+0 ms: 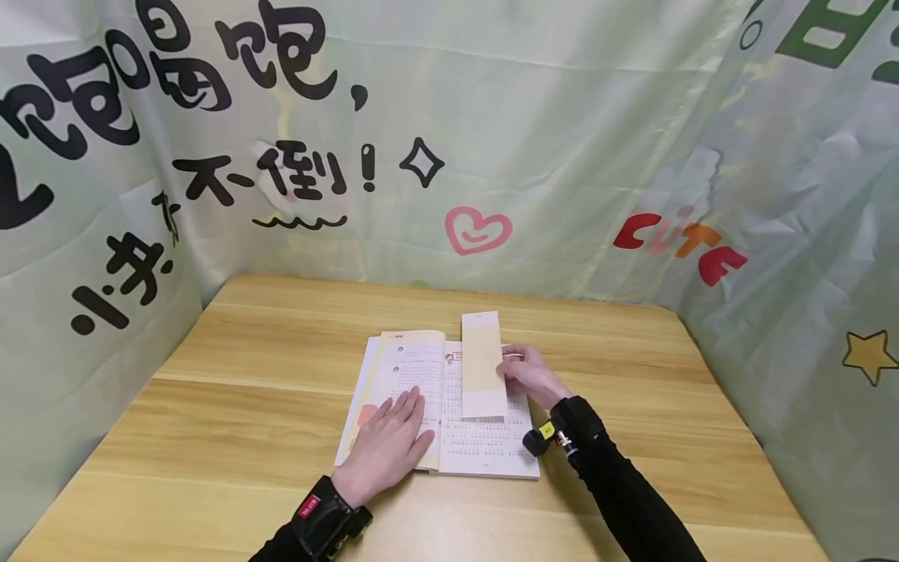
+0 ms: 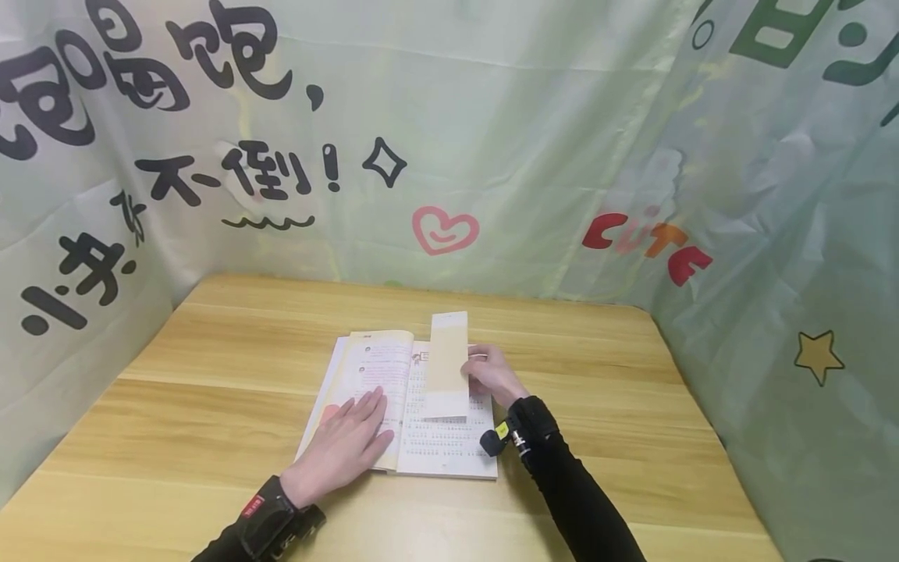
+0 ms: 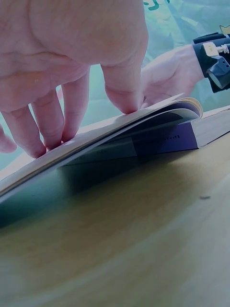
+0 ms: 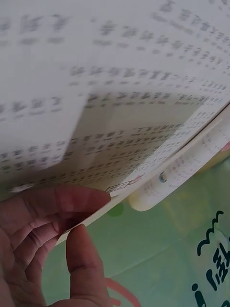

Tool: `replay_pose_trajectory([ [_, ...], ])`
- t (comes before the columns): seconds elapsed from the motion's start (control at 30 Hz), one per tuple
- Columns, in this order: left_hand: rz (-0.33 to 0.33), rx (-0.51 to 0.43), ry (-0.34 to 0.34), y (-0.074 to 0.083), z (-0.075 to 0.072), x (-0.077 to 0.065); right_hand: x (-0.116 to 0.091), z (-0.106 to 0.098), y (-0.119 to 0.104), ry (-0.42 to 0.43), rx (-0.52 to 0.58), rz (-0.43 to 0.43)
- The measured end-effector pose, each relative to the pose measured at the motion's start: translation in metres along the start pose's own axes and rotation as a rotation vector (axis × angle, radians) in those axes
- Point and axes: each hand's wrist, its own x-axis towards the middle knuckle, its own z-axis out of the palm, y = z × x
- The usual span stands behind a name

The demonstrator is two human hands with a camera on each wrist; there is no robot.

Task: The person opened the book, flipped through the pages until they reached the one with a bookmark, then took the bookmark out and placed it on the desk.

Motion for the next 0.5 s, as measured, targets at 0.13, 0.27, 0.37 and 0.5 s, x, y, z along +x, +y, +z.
replay_pose_trajectory([
  [0.13, -0.001, 0.002, 0.0, -0.001, 0.0, 0.0, -0.001, -0.012, 0.002, -0.008, 0.01, -0.011],
  [0.27, 0.001, 0.002, 0.004, -0.001, 0.0, 0.0, -0.003, -0.026, 0.003, -0.033, 0.021, -0.021],
  [0.37, 0.005, 0.003, 0.011, -0.001, 0.001, 0.0, -0.006, -0.036, 0.003, -0.051, 0.031, -0.024],
  [0.5, 0.009, 0.01, 0.018, -0.001, 0.002, -0.001, -0.008, -0.047, 0.003, -0.046, 0.033, -0.021],
])
